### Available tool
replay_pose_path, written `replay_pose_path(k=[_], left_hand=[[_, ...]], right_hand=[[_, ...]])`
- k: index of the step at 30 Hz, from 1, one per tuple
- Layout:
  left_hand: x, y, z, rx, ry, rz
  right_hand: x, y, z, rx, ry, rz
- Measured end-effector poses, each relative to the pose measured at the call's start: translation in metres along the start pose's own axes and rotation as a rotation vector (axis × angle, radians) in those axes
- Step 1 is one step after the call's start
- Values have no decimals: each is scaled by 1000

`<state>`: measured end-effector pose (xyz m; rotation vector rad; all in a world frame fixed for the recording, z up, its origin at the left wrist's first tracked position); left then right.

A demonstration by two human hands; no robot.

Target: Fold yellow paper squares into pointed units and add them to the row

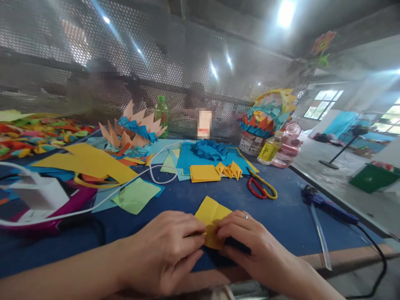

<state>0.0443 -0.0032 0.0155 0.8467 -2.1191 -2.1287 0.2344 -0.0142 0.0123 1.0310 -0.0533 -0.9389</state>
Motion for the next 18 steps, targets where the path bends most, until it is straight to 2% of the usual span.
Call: replay_pose_path(k=[4,7,14,18], left_hand=[[1,10,-2,34,-14,-48],[0,15,-3,53,-13,-68],[0,14,-4,29,11,-29],[0,13,-6,6,9,-42]], right_hand=[[-2,-3,-5,-213,-102,12],[-3,-5,-10,-290,-201,-8],[-3,-10,-16,-201,-270,-135],[-7,-12,-17,-111,-275,-161]])
Point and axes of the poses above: each hand's wrist, its own x-axis away from the middle knuckle, its own y-axis out of the back of the hand, z = x × y, the point moved 4 cm from there along -x, towards the middle knuckle, and after that the axes turned 6 degrees about -x, right-handed, at the moved point
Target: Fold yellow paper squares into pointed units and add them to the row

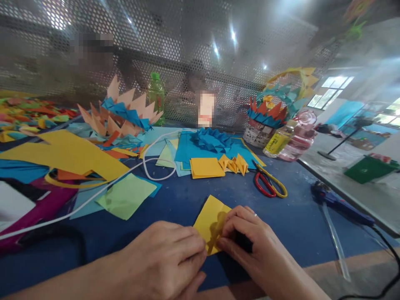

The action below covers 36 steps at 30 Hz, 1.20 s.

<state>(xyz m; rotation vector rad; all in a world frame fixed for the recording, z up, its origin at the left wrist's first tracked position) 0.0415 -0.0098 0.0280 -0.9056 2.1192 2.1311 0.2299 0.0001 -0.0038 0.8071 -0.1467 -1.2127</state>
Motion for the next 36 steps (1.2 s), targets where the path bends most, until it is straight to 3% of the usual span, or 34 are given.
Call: replay_pose_path(k=[17,23,28,31,36], left_hand=[[3,-7,1,11,76,-38],[2,-4,0,74,-5,-153],[0,8,17,214,171,-82],[-3,5,30,285,148,42],[-6,-9,46,442,103,48]], right_hand=[[-3,-5,4,130,27,-43],[-3,-5,5,119,-27,-2],[-3,-5,5,120,-54,21],[-3,-5,6,131,-64,17],[-3,-5,7,93,-80,-5]])
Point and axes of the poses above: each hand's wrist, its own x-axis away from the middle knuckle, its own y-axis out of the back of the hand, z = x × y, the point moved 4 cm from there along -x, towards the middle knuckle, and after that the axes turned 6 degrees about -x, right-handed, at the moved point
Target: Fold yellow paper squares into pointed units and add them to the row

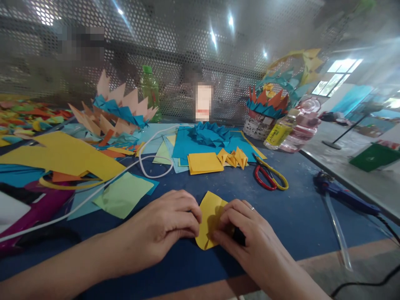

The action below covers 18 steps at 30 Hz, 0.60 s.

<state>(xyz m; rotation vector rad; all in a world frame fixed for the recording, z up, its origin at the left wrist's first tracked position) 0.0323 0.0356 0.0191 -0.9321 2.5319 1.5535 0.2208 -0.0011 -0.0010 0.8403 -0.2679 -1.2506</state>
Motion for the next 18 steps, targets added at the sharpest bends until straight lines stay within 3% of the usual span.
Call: replay_pose_path(k=[5,18], left_hand=[[-10,-9,5,76,69,-23],[-21,-17,2,-64,155,-55]], right_hand=[[0,0,0,15,-6,-7],[1,0,0,-16,-3,-17]])
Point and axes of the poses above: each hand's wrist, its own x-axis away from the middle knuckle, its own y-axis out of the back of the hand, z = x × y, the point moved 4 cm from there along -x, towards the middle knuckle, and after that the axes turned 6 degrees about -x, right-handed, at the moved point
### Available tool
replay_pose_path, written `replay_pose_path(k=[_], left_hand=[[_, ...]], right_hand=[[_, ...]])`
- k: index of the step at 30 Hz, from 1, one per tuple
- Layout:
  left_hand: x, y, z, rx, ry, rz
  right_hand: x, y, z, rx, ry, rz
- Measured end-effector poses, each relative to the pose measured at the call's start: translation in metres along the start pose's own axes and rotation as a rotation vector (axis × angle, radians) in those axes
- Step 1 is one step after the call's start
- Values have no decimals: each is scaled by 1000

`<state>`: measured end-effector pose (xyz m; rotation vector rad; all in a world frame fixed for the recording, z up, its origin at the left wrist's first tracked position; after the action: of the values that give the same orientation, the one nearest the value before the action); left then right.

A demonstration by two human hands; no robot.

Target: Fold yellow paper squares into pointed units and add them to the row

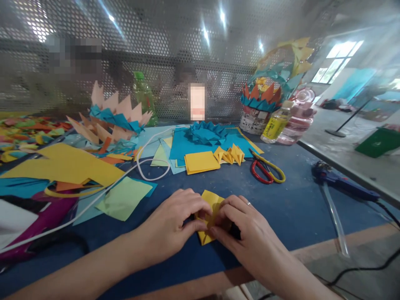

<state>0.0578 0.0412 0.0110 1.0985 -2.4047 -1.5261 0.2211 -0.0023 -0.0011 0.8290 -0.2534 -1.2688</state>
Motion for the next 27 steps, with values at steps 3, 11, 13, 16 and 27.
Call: replay_pose_path(k=[3,11,13,16,27], left_hand=[[3,2,0,-64,38,-52],[17,-5,-6,-311,-118,-28],[21,-3,-7,-297,-110,-39],[26,1,-11,-271,-146,-52],[21,-5,-5,-38,4,-21]], right_hand=[[-1,0,0,-10,-8,5],[-1,1,0,-36,0,-20],[0,1,0,-48,-1,-22],[1,1,0,-49,-4,-21],[1,1,1,-31,-7,6]])
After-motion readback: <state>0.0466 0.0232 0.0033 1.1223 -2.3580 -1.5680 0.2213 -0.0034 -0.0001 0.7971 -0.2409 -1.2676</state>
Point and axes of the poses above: each hand's wrist, its own x-axis away from the middle knuckle, its own y-axis out of the back of the hand, z = x × y, the point moved 4 cm from there along -x, towards the middle knuckle, and after that the axes turned 6 degrees about -x, right-handed, at the moved point
